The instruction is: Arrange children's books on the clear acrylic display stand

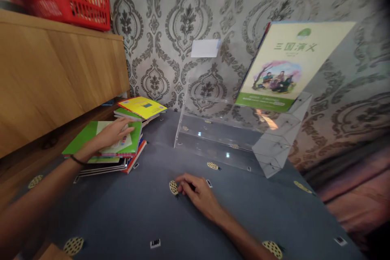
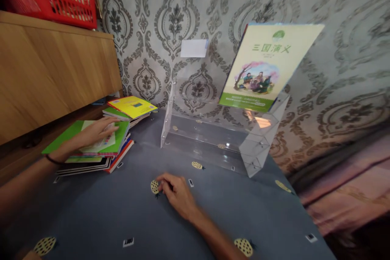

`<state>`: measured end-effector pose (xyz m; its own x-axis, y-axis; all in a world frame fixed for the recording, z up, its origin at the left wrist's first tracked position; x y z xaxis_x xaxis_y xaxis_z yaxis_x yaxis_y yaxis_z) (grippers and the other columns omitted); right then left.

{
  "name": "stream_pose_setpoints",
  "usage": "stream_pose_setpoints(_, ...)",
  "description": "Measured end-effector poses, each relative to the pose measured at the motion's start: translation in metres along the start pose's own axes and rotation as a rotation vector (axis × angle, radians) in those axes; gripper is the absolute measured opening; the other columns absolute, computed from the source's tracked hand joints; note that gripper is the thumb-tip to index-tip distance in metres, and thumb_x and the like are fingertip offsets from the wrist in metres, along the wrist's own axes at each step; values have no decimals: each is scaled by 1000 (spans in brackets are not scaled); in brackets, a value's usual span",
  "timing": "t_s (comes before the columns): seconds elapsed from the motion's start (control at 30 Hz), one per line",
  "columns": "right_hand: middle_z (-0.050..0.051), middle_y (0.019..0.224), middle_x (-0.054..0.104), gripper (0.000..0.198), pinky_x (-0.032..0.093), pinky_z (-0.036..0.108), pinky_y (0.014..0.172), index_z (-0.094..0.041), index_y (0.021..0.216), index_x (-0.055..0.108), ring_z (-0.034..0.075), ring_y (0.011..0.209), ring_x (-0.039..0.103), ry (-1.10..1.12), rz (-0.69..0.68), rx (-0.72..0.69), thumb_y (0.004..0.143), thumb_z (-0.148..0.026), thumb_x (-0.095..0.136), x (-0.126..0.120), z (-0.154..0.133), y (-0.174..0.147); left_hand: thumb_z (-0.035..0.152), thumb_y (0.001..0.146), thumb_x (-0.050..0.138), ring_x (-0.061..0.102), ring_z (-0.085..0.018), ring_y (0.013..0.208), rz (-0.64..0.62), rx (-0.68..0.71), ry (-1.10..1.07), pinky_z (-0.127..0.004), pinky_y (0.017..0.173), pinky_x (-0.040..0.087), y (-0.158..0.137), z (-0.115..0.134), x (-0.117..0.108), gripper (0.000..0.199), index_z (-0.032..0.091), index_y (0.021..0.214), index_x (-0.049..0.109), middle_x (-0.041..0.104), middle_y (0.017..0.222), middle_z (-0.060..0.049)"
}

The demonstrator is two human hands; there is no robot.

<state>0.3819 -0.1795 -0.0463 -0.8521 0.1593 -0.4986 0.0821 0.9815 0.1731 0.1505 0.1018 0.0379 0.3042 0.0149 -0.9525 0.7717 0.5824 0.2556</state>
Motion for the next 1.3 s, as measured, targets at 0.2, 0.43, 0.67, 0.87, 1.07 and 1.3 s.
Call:
stream_pose_setpoints(0.2,2,75,75,29,49,25,64,-20,97,74,15,65,67,8,18,43,96,-23,45,2,-2,-2,54,94,46,49,-37,137,28,17,77,-50,115,38,71,12,14,64,9,139,51,53,147,-23)
stream_pose_setpoints(0.43,2,77,75,28,51,25,67,-19,99,74,15,68,69,33,4,45,95,-19,46,0,3,-2,55,89,51,56,-38,129,-47,13,88,-52,109,43,100,10,42,56,13,124,60,62,134,-21)
stream_pose_setpoints(0.67,3,77,75,29,48,26,67,-20,98,73,16,71,69,26,-14,24,99,-29,46,-3,6,1,58,97,30,51,-28,138,-22,-32,8,-41,116,39,84,-28,0,69,12,145,50,55,151,-15)
stream_pose_setpoints(0.87,4,78,74,32,48,27,65,-21,100,73,18,71,69,33,-27,38,100,-37,46,-2,8,0,59,95,36,58,-29,129,-7,-27,-27,-41,112,44,45,-40,-17,62,17,132,62,66,139,-12)
stream_pose_setpoints(1.07,3,77,74,34,48,27,66,-21,100,73,17,70,68,17,-11,37,101,-41,45,0,10,0,47,96,40,59,-30,127,24,-30,11,-44,110,45,36,-33,-4,50,18,130,62,66,136,-12)
stream_pose_setpoints(1.3,3,76,74,31,47,26,64,-21,98,72,17,68,67,0,-6,-4,100,-34,44,0,6,1,46,95,54,52,-31,133,-25,26,169,-43,113,39,78,-4,17,46,17,131,57,58,141,-16)
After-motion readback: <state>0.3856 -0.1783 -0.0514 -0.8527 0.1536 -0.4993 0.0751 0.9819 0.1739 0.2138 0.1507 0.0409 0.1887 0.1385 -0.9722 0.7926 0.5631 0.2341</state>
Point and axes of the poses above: each hand's wrist, its own y-axis towards the middle knuckle, its own x-axis out of the palm, z = x × y, the point moved 2 cm from there along y, towards the middle knuckle
